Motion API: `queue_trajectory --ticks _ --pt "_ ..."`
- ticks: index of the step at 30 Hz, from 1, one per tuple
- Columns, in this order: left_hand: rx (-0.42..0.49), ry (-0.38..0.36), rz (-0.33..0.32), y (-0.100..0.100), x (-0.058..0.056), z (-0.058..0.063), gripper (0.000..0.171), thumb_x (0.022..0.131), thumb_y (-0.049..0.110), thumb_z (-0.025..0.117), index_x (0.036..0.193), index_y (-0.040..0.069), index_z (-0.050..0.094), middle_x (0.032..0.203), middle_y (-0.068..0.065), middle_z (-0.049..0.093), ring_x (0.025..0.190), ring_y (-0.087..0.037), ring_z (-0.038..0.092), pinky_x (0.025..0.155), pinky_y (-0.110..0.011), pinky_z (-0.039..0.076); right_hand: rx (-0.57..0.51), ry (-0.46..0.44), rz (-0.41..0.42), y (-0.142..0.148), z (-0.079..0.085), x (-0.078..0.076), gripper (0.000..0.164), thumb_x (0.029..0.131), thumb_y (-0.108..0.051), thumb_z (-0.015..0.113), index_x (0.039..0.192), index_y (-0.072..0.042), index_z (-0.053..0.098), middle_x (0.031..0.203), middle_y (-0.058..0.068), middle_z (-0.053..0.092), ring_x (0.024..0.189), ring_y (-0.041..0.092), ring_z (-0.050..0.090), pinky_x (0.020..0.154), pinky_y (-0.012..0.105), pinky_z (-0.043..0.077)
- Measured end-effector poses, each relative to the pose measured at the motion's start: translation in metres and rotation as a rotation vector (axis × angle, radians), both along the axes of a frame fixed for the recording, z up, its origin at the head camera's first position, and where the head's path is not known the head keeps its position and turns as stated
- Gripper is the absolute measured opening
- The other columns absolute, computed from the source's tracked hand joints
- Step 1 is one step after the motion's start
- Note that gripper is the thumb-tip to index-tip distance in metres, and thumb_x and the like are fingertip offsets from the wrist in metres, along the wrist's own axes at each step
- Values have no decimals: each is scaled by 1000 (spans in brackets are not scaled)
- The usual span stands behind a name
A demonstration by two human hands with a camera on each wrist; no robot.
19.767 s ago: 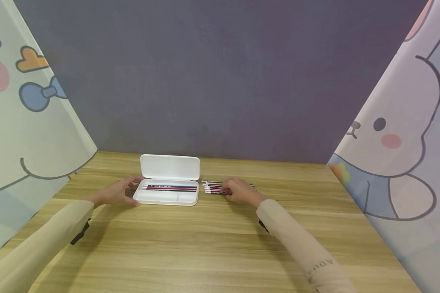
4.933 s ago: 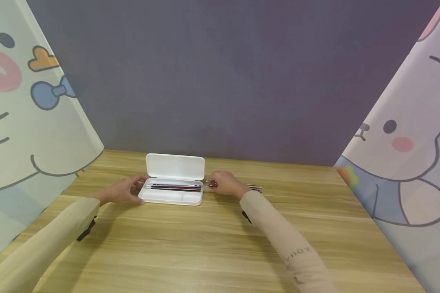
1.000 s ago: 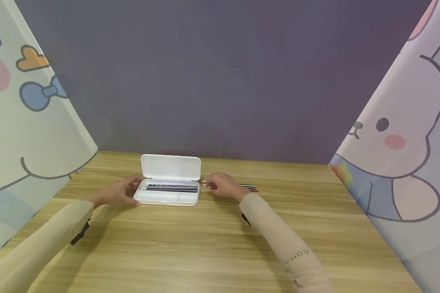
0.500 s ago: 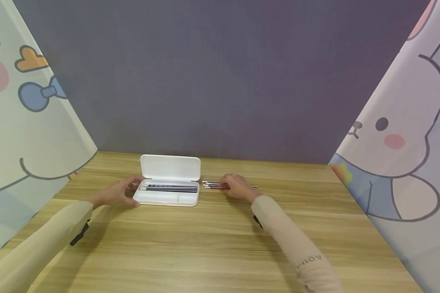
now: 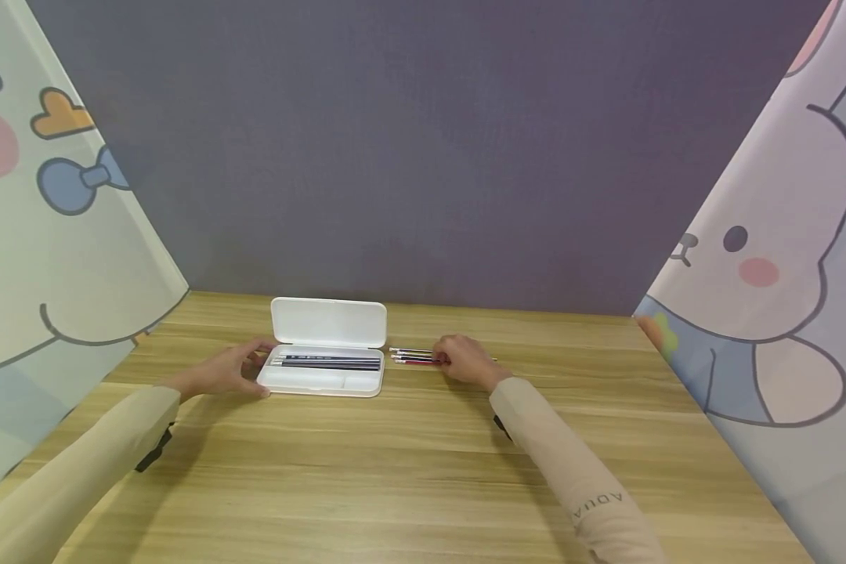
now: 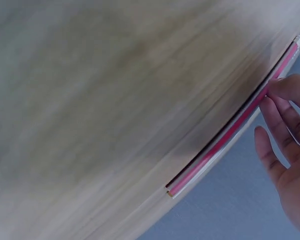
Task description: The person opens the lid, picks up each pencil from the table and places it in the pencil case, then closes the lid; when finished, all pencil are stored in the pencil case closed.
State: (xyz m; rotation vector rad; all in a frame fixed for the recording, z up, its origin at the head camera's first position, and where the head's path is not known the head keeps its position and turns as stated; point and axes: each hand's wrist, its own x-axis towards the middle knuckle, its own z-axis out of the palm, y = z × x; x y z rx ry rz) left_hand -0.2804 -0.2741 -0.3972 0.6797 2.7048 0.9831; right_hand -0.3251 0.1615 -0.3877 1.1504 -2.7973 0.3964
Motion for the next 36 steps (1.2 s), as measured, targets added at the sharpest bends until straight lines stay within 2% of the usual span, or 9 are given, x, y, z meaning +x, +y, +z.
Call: queue_trajectory --ticks 7,15,26,31,36 --pt "14 6 -15 0 1 2 79 70 21 79 130 -2 34 128 -31 46 112 -43 52 89 -51 45 25 -7 8 0 -6 -1 15 79 0 63 85 -13 69 76 -2 62 66 8 53 56 20 42" --pt "-7 21 -9 0 2 3 80 69 20 79 130 -3 34 127 -32 47 111 -44 52 90 -52 44 16 -10 30 1 -6 -1 13 79 -1 65 85 -12 69 77 0 63 68 8 55 59 20 45" --pt "9 13 -23 1 0 2 81 69 19 79 131 -4 33 128 -33 45 111 -44 52 90 -52 44 -23 -14 69 -3 7 2 8 79 -3 68 85 -8 69 79 2 63 69 12 57 60 21 47" --pt "-7 17 -9 1 0 2 81 68 20 80 131 -3 34 127 -32 47 109 -42 54 90 -52 44 -3 -18 80 -9 12 0 5 80 -7 68 85 -9 68 76 0 60 66 8 50 58 22 42" --pt "-3 17 -12 0 -1 1 81 69 21 79 131 -3 33 127 -32 46 109 -43 53 89 -52 44 17 8 101 -23 15 -2 7 79 -4 68 82 -11 66 73 -2 57 64 7 46 58 21 38"
